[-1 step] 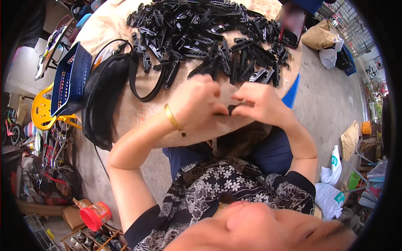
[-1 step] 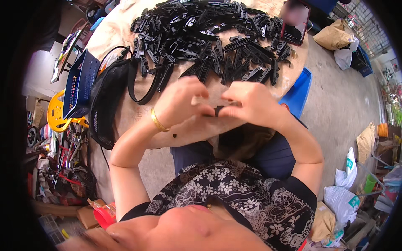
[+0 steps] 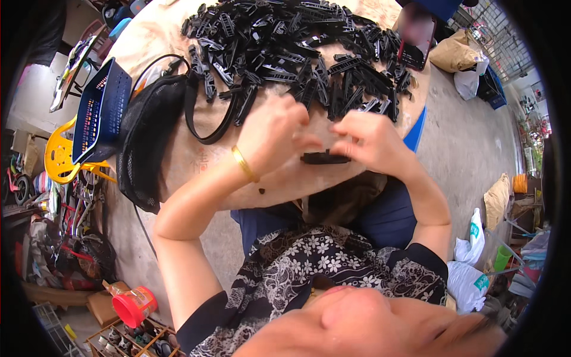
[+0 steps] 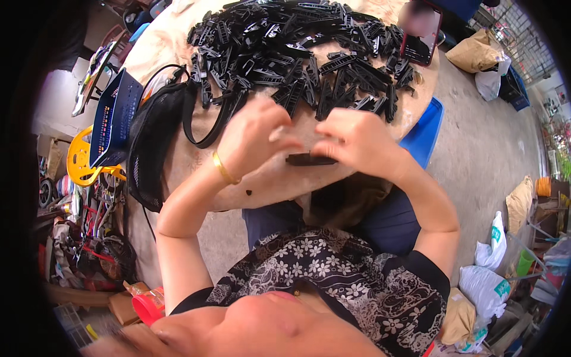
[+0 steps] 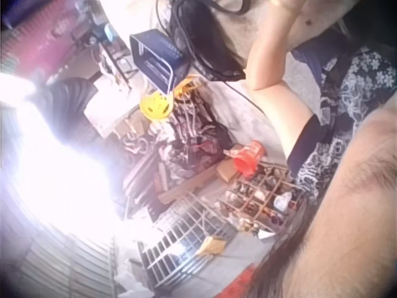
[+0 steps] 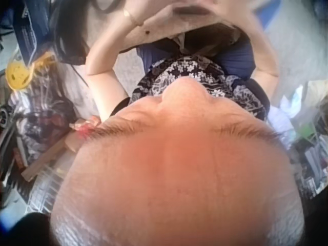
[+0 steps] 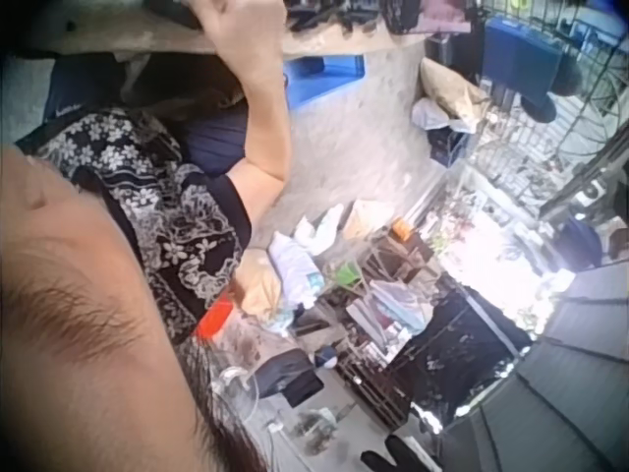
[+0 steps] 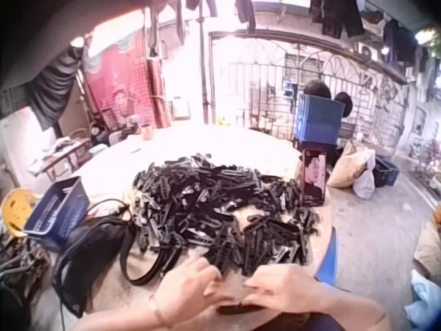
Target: The person assembles black plastic components by connecting small pieces together by hand and stacks the assembled pieces on the table.
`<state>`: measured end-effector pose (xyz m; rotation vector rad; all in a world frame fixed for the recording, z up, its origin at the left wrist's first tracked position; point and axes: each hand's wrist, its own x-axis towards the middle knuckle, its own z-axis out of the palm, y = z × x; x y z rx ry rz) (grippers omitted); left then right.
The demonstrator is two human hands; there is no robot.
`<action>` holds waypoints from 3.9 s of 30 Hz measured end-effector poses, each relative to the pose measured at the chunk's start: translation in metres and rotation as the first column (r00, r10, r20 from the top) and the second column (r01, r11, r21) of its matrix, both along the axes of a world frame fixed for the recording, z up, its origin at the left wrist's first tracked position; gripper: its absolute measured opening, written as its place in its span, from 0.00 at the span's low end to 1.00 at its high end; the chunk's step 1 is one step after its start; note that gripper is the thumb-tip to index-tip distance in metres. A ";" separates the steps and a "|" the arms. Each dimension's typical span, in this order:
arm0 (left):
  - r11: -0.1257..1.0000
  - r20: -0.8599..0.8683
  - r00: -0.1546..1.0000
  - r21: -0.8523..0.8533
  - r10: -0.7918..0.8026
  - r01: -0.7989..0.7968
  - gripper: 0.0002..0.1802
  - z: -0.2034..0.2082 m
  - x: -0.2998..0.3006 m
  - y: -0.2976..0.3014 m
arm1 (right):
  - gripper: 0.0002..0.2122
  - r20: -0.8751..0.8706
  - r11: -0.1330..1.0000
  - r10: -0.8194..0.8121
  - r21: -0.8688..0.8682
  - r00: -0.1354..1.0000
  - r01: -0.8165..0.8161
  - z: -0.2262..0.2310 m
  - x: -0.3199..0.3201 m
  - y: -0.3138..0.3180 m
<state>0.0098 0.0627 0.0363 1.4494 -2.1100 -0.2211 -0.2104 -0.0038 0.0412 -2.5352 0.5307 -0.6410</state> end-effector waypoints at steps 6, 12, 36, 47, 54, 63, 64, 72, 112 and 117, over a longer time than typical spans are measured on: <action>0.955 0.196 0.935 -0.051 0.296 -0.292 0.16 -0.018 0.006 -0.014 | 0.08 0.165 0.966 0.002 -0.256 0.986 0.041 0.014 0.061 -0.048; 0.960 -0.007 0.961 -0.061 0.275 -0.275 0.18 -0.021 0.008 -0.015 | 0.12 -0.052 0.873 -0.033 -0.488 0.998 0.003 -0.008 0.148 -0.091; 0.980 -0.128 0.991 0.199 0.035 -0.009 0.09 -0.016 -0.008 -0.001 | 0.15 -0.294 0.966 -0.083 0.211 0.952 0.149 0.008 -0.013 -0.007; 0.941 0.188 0.934 -0.095 -0.303 0.324 0.25 -0.002 -0.004 -0.001 | 0.08 -0.158 0.995 -0.077 -0.071 0.984 0.066 0.010 -0.011 0.005; 0.955 0.211 0.933 0.014 -0.292 0.295 0.16 0.004 0.006 -0.002 | 0.09 -0.055 0.999 -0.045 -0.032 0.998 0.043 -0.006 -0.006 0.005; 0.971 0.249 0.939 0.106 -0.236 0.215 0.08 0.007 0.028 -0.003 | 0.09 -0.062 0.998 -0.052 0.017 0.997 0.053 -0.003 -0.007 0.007; 0.978 0.242 0.949 0.115 -0.200 0.177 0.08 0.009 0.028 -0.004 | 0.10 -0.072 1.000 -0.014 -0.015 0.997 0.013 -0.005 -0.009 0.003; 0.989 0.097 0.986 0.077 -0.134 0.127 0.11 -0.004 -0.009 0.010 | 0.11 -0.034 0.989 -0.102 -0.115 0.994 0.098 0.008 -0.011 0.006; 0.978 0.046 0.979 0.060 0.198 -0.200 0.12 -0.008 0.020 -0.012 | 0.06 -0.183 0.750 -0.065 -0.658 0.981 -0.073 -0.007 0.184 -0.106; 0.964 -0.199 0.979 0.267 0.044 0.011 0.11 0.006 0.035 -0.015 | 0.08 -0.168 0.732 0.031 -0.667 0.985 -0.136 -0.009 0.176 -0.113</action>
